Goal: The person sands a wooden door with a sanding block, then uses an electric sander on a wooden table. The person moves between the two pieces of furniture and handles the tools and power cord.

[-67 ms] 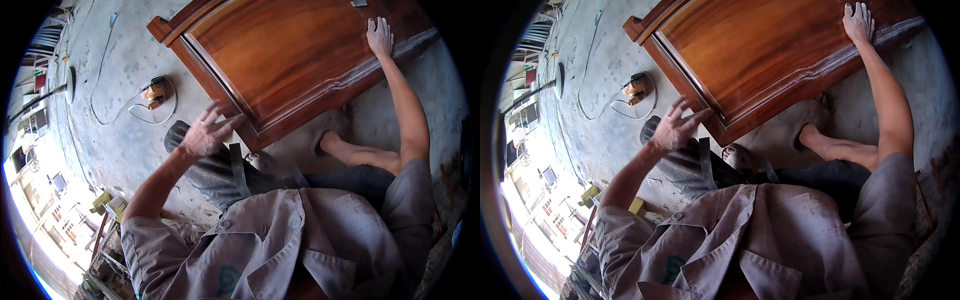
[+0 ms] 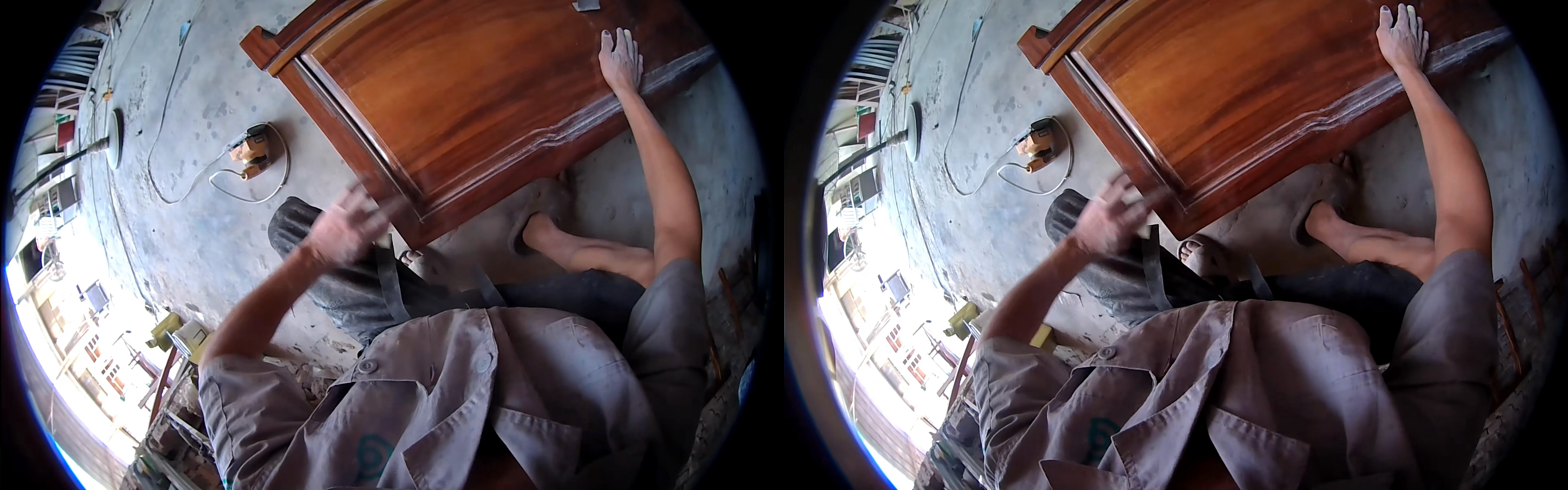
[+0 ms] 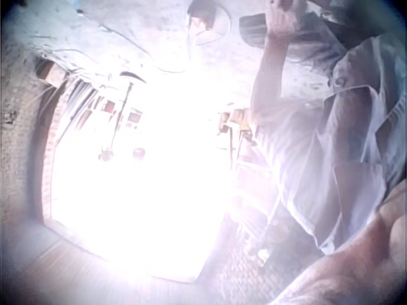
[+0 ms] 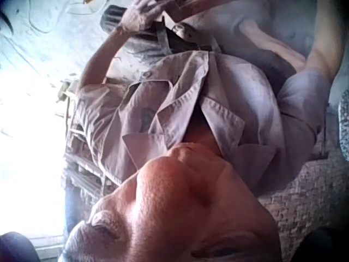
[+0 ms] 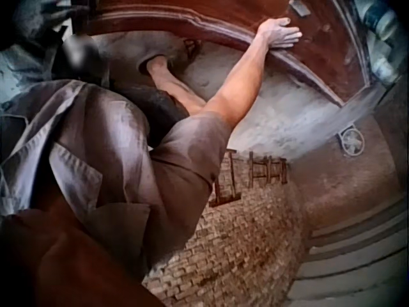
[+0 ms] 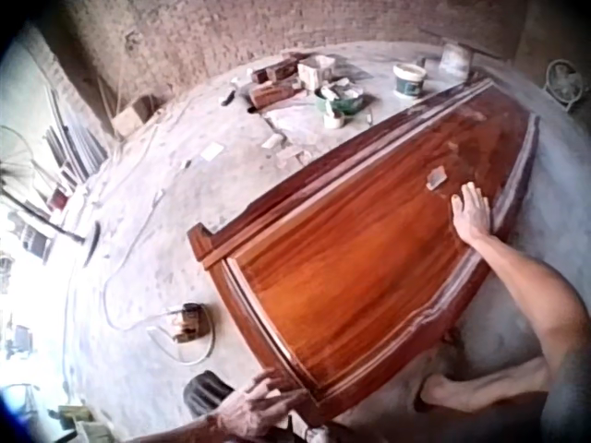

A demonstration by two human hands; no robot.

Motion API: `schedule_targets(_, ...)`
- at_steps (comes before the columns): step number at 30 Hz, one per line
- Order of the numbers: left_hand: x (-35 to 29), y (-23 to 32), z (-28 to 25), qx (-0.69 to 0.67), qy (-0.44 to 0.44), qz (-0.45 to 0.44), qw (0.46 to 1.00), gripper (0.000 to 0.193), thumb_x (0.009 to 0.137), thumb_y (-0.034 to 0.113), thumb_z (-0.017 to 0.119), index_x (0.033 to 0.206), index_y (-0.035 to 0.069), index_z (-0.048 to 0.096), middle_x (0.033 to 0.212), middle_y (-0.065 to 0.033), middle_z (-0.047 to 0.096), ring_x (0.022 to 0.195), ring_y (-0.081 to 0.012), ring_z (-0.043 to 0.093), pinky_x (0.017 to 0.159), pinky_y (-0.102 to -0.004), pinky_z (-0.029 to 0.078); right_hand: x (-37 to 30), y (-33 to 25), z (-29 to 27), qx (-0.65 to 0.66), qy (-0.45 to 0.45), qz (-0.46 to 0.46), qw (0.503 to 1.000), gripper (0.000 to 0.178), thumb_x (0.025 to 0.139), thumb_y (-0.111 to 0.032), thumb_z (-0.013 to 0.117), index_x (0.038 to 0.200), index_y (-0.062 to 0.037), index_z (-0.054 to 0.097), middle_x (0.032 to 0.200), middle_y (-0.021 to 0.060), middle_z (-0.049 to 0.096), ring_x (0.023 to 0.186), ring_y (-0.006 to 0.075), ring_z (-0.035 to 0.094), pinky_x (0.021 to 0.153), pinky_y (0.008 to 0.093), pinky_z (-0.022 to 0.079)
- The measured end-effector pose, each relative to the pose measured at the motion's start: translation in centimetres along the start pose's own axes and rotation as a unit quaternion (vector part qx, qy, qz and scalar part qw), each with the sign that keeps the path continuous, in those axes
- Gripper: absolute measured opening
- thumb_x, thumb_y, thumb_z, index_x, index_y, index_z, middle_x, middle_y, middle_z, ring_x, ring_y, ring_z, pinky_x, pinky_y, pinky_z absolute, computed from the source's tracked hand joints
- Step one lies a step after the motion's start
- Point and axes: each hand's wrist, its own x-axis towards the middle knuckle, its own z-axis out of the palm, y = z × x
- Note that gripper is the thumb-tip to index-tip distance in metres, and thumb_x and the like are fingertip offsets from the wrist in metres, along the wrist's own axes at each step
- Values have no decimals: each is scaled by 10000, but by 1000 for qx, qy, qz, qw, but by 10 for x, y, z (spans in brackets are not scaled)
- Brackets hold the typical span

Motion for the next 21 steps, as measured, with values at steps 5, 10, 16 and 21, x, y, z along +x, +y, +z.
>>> schedule_targets(5,-6,-17,1,60,9,5,998,552,732,64,642,1279,87,574,1222,-82,619,1231,-353,486,1089,-480,400,0,-4,-1,-8,5,-5,1000,688,982,-550,306,1462,-63,376,1533,129,345,1415,329,295,1150,500,207)
schedule_targets(10,9,-18,-16,58,69,-73,993,531,754,24,616,1279,98,589,1270,-111,586,1219,-360,492,1053,-476,422,1,3,5,25,-3,3,1000,693,970,-564,316,1470,-87,368,1547,121,320,1433,331,261,1165,516,166)
schedule_targets(16,11,-36,-15,75,47,-48,995,542,772,39,604,1310,75,554,1222,-119,602,1234,-328,500,1103,-495,372,2,-2,0,23,-13,3,1000,701,967,-571,316,1472,-88,365,1550,123,313,1438,329,254,1164,516,167)
schedule_targets(21,17,-2,-2,43,96,-48,993,445,811,-41,585,1255,-28,560,1229,-159,615,1177,-352,575,1004,-409,497,-1,1,0,-18,6,1,1000,681,982,-554,302,1462,-77,381,1524,137,353,1405,311,313,1144,498,219)
